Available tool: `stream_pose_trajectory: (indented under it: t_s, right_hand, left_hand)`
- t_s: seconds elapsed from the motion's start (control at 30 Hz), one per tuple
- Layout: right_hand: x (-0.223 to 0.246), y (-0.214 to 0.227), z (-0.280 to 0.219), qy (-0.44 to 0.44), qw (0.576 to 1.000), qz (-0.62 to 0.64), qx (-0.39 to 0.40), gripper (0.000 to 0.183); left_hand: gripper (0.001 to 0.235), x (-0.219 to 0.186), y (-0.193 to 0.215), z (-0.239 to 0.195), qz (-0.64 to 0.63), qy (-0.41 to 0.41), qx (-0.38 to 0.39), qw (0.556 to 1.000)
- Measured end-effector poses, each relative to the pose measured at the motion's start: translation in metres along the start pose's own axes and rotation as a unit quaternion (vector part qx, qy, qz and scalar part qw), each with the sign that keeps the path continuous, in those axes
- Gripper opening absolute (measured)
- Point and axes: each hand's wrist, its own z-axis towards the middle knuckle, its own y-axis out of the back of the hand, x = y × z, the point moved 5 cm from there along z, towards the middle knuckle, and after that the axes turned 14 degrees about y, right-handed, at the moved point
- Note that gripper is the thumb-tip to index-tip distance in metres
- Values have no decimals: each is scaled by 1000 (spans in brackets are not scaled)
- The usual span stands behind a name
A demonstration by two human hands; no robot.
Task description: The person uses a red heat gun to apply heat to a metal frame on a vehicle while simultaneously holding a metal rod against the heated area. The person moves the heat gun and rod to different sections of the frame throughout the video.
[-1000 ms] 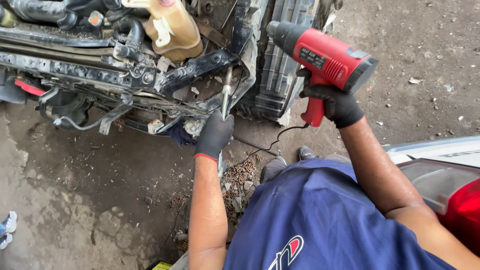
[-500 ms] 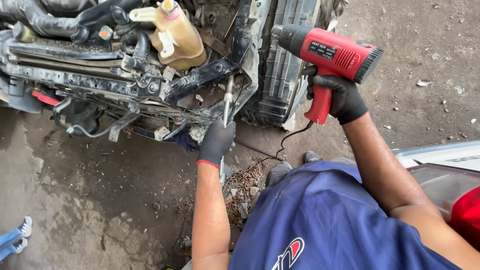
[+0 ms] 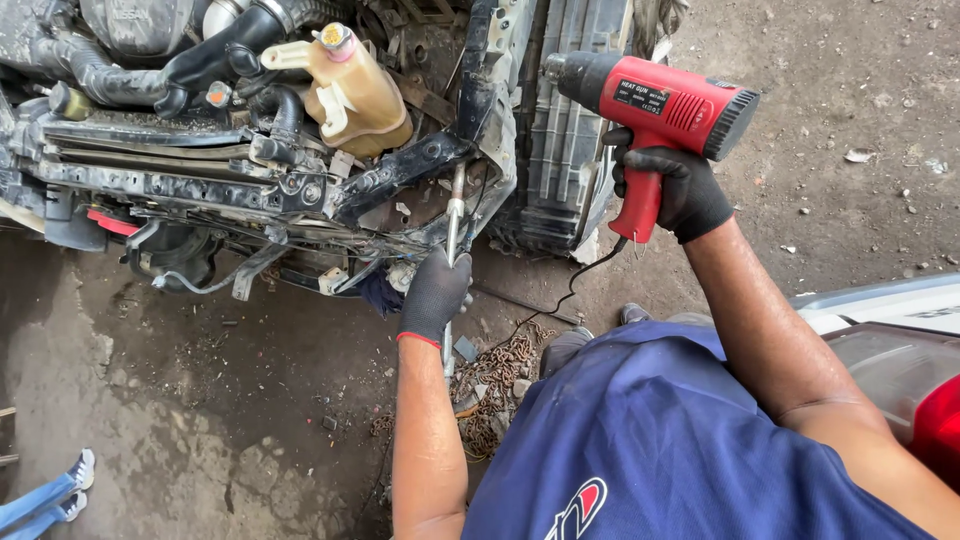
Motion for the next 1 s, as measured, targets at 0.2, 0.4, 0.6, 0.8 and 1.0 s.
stream_pose_trajectory:
  t_s: [0.2, 0.4, 0.6, 0.8, 1.0]
  right_hand:
    - [4, -9, -1, -1, 1000, -1, -5, 49]
    - [-9, -1, 5, 1, 1000, -15, 9, 44]
    - [-9, -8, 11, -8, 1000, 2, -4, 45]
    - [-12, -6, 14, -8, 1000, 12, -4, 48]
    - [-7, -10, 12, -4, 1000, -3, -12, 50]
  left_hand:
    - [31, -7, 3, -12, -1, 5, 0, 1000]
    - [31, -7, 3, -12, -1, 5, -2, 1000]
    - [32, -5, 2, -8, 5, 7, 0, 1000]
    - [32, -7, 2, -9, 10, 9, -3, 1000]
    - [32, -6, 2, -10, 10, 15, -4, 1000]
